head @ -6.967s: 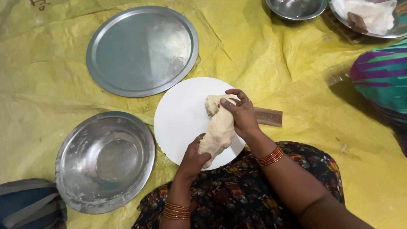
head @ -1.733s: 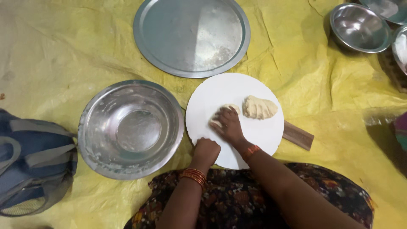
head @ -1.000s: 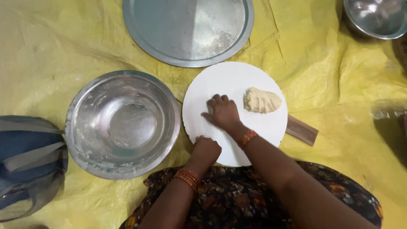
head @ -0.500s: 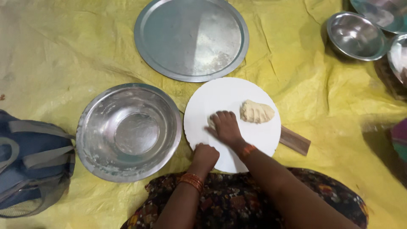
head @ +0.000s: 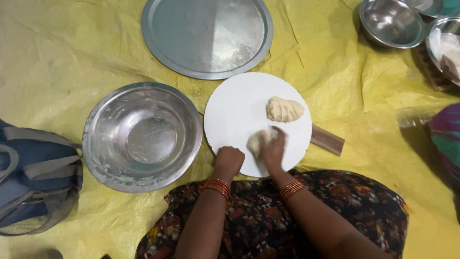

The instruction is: The person kneads a piece of dough on a white circular board using both hands. They repeatedly press, fold, and roll the dough, occasionally splitting it into smaller portions and continuing to knead them.

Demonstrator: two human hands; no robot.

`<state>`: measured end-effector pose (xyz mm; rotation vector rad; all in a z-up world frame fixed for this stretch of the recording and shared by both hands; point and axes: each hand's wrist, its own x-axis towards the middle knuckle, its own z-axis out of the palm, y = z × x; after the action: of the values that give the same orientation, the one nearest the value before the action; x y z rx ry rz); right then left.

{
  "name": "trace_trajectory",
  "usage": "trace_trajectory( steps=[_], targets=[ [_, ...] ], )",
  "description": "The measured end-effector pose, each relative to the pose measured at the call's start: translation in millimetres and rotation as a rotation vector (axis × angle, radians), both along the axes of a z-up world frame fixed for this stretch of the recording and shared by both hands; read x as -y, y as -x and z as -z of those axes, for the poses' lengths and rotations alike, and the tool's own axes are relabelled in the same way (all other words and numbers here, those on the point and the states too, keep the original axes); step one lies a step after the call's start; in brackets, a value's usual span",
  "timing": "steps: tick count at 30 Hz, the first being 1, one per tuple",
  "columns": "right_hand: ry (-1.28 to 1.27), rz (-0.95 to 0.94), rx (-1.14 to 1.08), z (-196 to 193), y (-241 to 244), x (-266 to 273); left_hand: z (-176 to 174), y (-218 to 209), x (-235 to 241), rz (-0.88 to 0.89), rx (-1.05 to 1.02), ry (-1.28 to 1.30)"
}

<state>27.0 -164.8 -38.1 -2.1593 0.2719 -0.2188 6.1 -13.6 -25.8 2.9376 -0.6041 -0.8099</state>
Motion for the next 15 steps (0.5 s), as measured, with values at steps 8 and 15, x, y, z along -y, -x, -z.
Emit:
trace_trajectory(
  steps=[8,15],
  targets=[
    [0.838,-0.933,0.102,-14.5,-92.7,-30.1,13.2,4.7,4.8,0.040,0.065,0.028],
    [0.652,-0.693,-0.005,-5.7,-161.0,-49.4,24.6,1.8,9.1,0.045,0.015,-0.007]
  ],
)
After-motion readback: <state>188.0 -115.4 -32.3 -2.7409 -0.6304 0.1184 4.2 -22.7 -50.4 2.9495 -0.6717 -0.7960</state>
